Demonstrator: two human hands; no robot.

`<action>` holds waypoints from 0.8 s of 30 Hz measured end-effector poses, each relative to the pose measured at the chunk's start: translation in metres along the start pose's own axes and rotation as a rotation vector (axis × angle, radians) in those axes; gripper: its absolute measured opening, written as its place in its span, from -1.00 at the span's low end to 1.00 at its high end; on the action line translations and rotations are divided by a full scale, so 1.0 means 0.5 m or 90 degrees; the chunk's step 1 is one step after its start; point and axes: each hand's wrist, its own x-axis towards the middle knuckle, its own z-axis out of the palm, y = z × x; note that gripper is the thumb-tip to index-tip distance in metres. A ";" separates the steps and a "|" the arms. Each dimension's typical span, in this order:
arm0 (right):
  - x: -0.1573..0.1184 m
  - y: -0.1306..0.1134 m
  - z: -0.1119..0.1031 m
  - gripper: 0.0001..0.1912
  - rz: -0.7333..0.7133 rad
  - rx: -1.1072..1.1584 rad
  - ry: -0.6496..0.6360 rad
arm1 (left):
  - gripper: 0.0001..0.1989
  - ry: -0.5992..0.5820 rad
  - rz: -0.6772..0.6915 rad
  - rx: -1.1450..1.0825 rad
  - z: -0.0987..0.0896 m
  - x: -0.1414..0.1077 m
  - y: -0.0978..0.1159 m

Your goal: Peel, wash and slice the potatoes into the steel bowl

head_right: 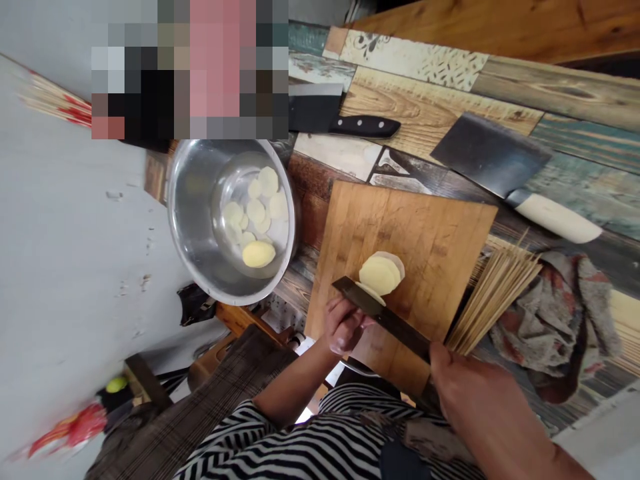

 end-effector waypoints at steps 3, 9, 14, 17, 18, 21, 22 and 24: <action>-0.003 0.007 -0.017 -0.79 -0.027 0.024 0.039 | -0.87 0.123 0.101 0.045 -0.007 0.043 0.007; 0.002 0.000 -0.061 -0.70 -0.039 0.015 0.090 | -0.89 0.170 0.124 0.048 -0.016 0.096 0.026; 0.000 0.003 -0.030 -0.69 -0.019 0.011 0.031 | -0.90 0.180 0.121 0.053 -0.017 0.100 0.029; 0.001 0.012 -0.005 -0.82 0.009 -0.025 -0.021 | -0.89 0.187 0.108 0.069 -0.015 0.101 0.031; 0.002 0.016 -0.001 -0.87 0.008 -0.032 -0.025 | -0.88 0.187 0.099 0.078 -0.015 0.100 0.031; -0.004 0.021 -0.006 -0.85 0.000 -0.026 0.021 | -0.86 0.188 0.090 0.100 -0.014 0.084 0.028; -0.010 0.020 -0.011 -0.82 -0.008 -0.026 0.043 | -0.85 0.183 0.092 0.101 -0.013 0.072 0.026; -0.031 0.013 -0.023 -0.75 -0.006 -0.015 0.062 | -0.83 0.108 0.059 0.091 -0.007 0.039 0.019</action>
